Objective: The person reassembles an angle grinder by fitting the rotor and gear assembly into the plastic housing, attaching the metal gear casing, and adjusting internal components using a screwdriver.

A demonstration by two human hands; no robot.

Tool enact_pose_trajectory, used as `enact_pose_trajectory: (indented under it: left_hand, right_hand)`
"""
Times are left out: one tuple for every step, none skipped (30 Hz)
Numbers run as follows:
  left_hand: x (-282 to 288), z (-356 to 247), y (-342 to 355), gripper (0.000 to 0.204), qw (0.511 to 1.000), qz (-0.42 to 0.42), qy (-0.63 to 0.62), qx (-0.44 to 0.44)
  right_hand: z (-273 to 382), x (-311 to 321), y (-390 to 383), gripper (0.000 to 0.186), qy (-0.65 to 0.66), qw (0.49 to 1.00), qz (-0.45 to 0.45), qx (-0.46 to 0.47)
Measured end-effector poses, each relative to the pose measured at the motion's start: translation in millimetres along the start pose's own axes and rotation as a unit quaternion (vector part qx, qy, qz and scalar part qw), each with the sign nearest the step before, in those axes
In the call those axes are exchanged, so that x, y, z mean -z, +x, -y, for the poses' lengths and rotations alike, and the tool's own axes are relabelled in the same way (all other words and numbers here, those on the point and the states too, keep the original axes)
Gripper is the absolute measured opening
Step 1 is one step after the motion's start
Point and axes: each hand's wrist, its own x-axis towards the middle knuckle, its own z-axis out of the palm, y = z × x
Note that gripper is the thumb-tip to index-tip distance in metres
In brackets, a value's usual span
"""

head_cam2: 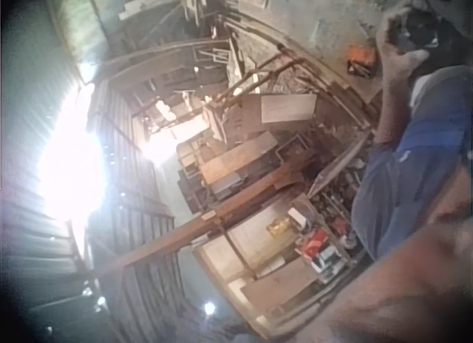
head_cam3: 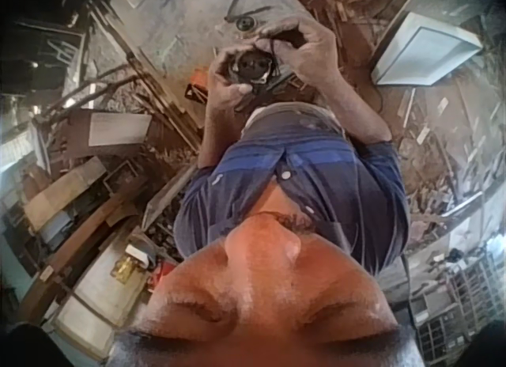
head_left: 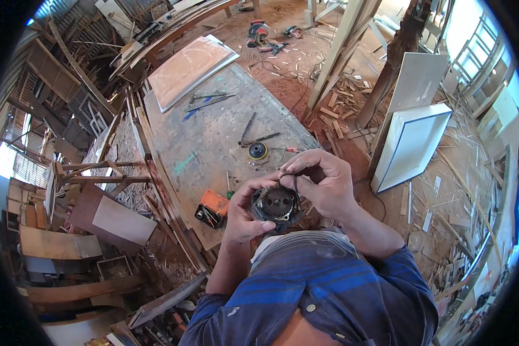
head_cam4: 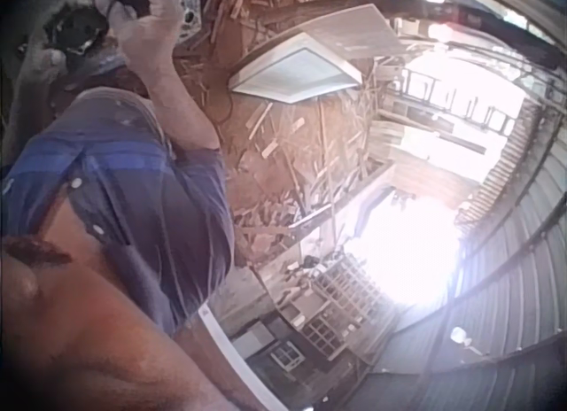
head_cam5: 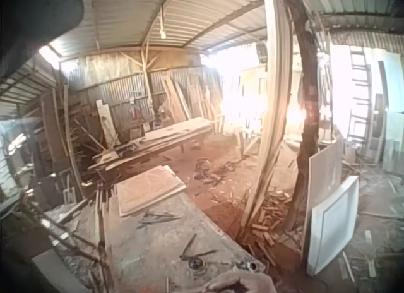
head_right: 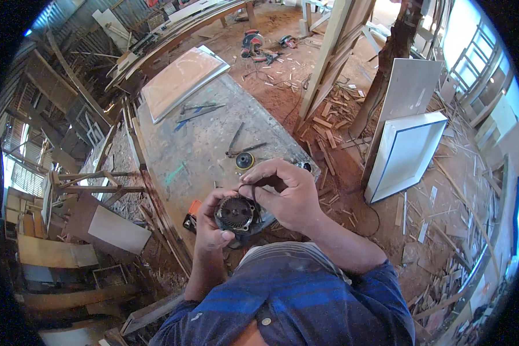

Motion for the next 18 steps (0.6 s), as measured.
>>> enact_pose_trajectory:
  left_hand:
    - [-2.0, 1.5, -1.4, 0.08, 1.0, 0.0, 0.001, -0.004]
    - [-3.3, 2.2, -3.3, 0.08, 0.999, -0.011, -0.037, 0.023]
    - [-4.7, 3.3, -3.5, 0.081, 0.996, -0.023, -0.076, 0.05]
    - [-6.4, 5.9, -2.5, 0.083, 0.995, -0.033, -0.091, 0.039]
    - [-5.0, 7.3, -2.9, 0.083, 0.995, -0.036, -0.089, 0.033]
    - [-2.4, 9.1, -3.5, 0.084, 0.992, -0.05, -0.114, 0.026]
    - [1.0, 10.9, -4.7, 0.085, 0.988, -0.064, -0.139, 0.019]
    - [5.6, 13.6, -6.2, 0.086, 0.986, -0.08, -0.146, 0.002]
    - [5.2, 10.2, -4.2, 0.086, 0.986, -0.083, -0.145, -0.005]
    - [3.8, 4.9, -0.9, 0.087, 0.986, -0.116, -0.112, -0.03]
    - [3.3, 1.1, 2.9, 0.089, 0.985, -0.147, -0.079, -0.052]
    - [6.0, -2.2, 2.6, 0.095, 0.983, -0.16, -0.062, -0.061]
    - [5.9, -7.5, 3.8, 0.095, 0.982, -0.164, -0.061, -0.066]
    - [3.8, -14.8, 5.6, 0.094, 0.983, -0.159, -0.05, -0.082]
    - [2.9, -20.3, 6.7, 0.093, 0.983, -0.154, -0.039, -0.096]
    - [3.8, -23.4, 7.0, 0.093, 0.982, -0.157, -0.039, -0.098]
    - [3.8, -25.4, 6.5, 0.093, 0.984, -0.15, -0.009, -0.097]
    - [4.1, -26.4, 5.4, 0.092, 0.985, -0.142, 0.02, -0.095]
  right_hand:
    - [-1.4, -0.2, 2.4, 0.02, -0.026, 0.999, 0.004, 0.025]
    - [1.1, -1.5, 5.9, 0.02, -0.025, 0.999, 0.008, 0.028]
    - [6.6, -2.3, 10.5, 0.021, -0.053, 0.997, 0.03, 0.037]
    - [11.4, -3.0, 14.9, 0.021, -0.081, 0.994, 0.053, 0.047]
    - [14.6, -3.0, 18.2, 0.021, -0.079, 0.994, 0.059, 0.049]
    - [17.4, -2.1, 21.2, 0.022, -0.083, 0.993, 0.07, 0.053]
    - [20.1, -0.8, 23.1, 0.022, -0.086, 0.991, 0.082, 0.057]
    - [22.8, 3.8, 24.1, 0.022, -0.085, 0.991, 0.09, 0.059]
    - [26.1, 11.7, 25.4, 0.022, -0.119, 0.981, 0.133, 0.072]
    - [29.0, 18.9, 26.7, 0.022, -0.152, 0.969, 0.177, 0.085]
    - [31.5, 25.1, 25.4, 0.022, -0.151, 0.968, 0.182, 0.088]
    - [33.4, 29.4, 21.0, 0.022, -0.157, 0.958, 0.233, 0.064]
    - [35.6, 32.8, 19.2, 0.022, -0.163, 0.944, 0.283, 0.04]
    - [39.0, 34.9, 20.2, 0.021, -0.162, 0.932, 0.323, 0.045]
    - [39.8, 34.5, 21.0, 0.021, -0.16, 0.93, 0.327, 0.046]
    - [40.1, 33.9, 21.1, 0.02, -0.148, 0.936, 0.316, 0.049]
    - [41.0, 34.1, 20.1, 0.019, -0.136, 0.942, 0.303, 0.052]
    - [42.9, 32.4, 20.5, 0.019, -0.135, 0.942, 0.304, 0.051]
